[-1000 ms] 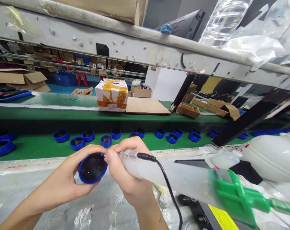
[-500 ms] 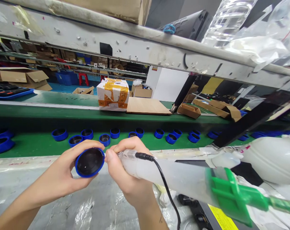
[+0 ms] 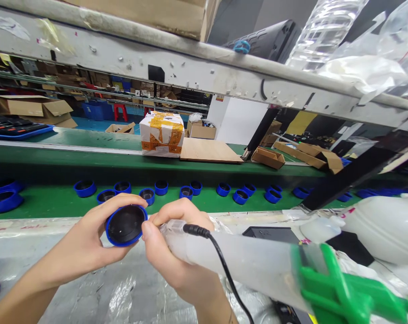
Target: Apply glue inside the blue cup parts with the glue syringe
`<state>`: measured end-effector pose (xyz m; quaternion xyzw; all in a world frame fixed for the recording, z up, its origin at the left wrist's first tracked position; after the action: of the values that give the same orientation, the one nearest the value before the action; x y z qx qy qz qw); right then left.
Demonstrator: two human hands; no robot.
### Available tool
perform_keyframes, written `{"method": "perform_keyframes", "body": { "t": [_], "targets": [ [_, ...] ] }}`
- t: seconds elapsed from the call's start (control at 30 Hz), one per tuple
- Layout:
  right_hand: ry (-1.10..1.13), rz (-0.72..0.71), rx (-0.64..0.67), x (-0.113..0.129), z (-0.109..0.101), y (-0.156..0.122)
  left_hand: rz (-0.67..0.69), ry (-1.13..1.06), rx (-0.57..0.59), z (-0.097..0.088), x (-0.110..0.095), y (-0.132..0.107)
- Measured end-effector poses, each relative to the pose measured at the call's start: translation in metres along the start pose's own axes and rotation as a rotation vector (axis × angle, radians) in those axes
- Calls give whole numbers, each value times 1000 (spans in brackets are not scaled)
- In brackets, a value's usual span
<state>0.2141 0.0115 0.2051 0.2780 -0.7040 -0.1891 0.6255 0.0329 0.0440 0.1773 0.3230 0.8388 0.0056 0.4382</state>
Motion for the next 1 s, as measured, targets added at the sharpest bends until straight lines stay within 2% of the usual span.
{"method": "perform_keyframes", "body": {
  "t": [0.47,0.73,1.0],
  "targets": [
    [-50,27,36,9,9,-10,-22,-58,12,0,-3,1],
    [3,63,86,10,16,-9,-34,-86,75,6,-4,7],
    [59,104,57,4,20,-10,-25,-126,111,13,-4,8]
  ]
}}
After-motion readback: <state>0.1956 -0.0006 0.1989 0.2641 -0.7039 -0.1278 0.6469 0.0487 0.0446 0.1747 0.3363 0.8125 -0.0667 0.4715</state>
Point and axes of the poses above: each hand's wrist, its own y-axis towards the middle knuckle, its own z-axis out of the palm, x = y × z, the point moved 8 cm from there along y, towards the middle knuckle, and after that the axes turned 10 degrees about x, right-handed, at the moved point
